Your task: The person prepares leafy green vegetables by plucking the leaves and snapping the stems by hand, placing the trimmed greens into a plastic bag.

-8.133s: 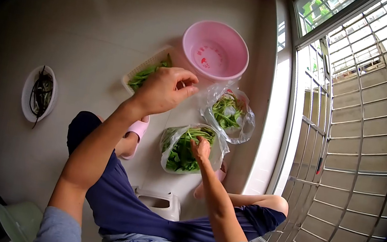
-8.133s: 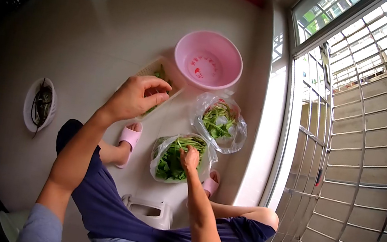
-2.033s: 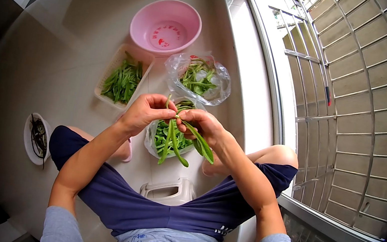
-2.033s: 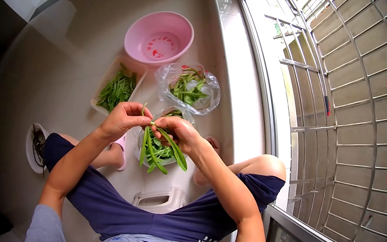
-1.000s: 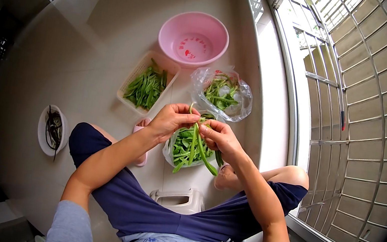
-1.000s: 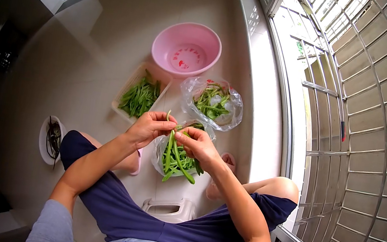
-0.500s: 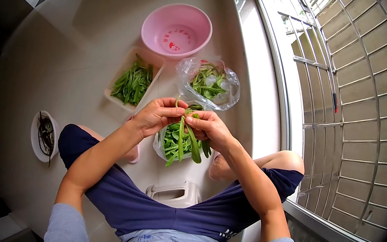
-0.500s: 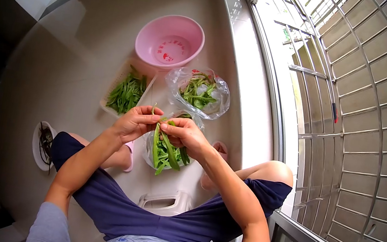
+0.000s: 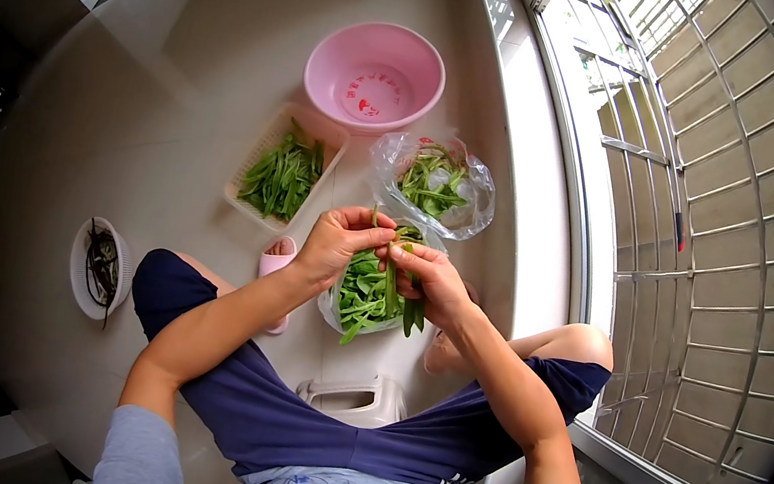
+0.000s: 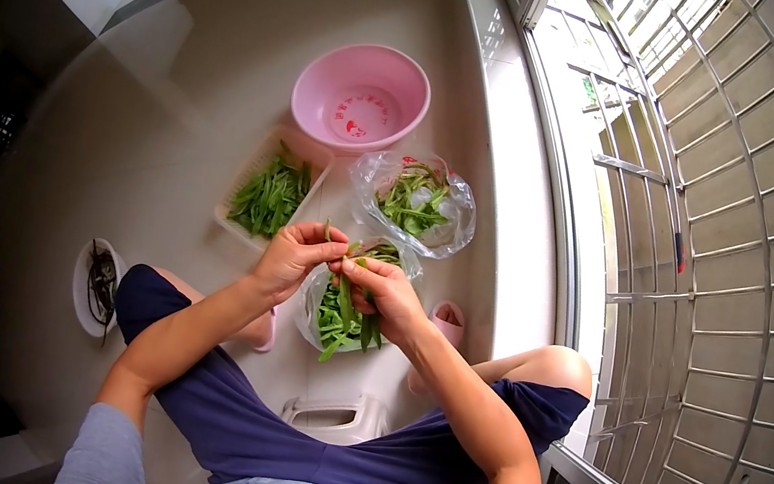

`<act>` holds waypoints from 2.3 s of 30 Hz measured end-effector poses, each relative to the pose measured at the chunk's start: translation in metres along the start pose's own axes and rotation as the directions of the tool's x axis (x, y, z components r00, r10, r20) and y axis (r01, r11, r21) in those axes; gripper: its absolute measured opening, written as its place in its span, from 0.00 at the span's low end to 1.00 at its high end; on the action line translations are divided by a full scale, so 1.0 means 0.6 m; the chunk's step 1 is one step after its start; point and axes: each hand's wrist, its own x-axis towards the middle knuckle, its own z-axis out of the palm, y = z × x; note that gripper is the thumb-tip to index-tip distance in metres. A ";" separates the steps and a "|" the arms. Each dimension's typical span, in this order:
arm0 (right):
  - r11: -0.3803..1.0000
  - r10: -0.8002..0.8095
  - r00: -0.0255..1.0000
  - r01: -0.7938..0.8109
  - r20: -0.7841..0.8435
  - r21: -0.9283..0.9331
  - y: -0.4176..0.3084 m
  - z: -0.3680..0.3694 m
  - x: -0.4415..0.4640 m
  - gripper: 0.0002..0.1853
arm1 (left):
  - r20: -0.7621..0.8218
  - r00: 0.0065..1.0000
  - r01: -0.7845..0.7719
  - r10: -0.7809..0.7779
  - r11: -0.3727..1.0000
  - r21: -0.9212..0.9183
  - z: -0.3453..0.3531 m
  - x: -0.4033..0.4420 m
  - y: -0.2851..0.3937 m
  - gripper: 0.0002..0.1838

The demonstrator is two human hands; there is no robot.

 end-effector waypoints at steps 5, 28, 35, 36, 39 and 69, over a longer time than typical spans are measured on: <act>1.000 -0.013 1.000 0.013 0.028 -0.006 0.004 -0.017 0.007 0.07 | -0.012 0.996 -0.082 0.085 0.985 0.149 0.016 -0.006 0.003 0.04; 0.536 -0.622 0.783 0.457 0.034 -0.710 -0.017 -0.014 -0.017 0.07 | -0.260 0.937 0.333 -0.233 0.821 0.464 0.008 0.204 -0.005 0.32; 0.922 -0.371 0.880 0.312 -0.297 -0.228 -0.071 -0.053 0.017 0.09 | -0.108 0.994 0.054 0.022 0.759 0.648 -0.013 0.076 0.120 0.18; 0.940 -0.337 0.897 0.303 -0.284 -0.159 -0.064 -0.056 0.030 0.09 | -0.048 0.997 -0.037 0.062 0.907 0.419 -0.027 0.050 0.141 0.16; 0.968 -0.251 0.919 0.239 -0.305 -0.078 -0.024 -0.039 0.076 0.08 | -0.075 0.974 -0.211 0.212 0.977 0.029 -0.073 -0.008 0.164 0.12; 0.806 -0.129 0.936 -0.094 -0.329 -0.584 0.105 -0.068 0.170 0.10 | -0.326 0.853 -0.469 0.407 0.873 -0.137 -0.198 -0.122 0.245 0.07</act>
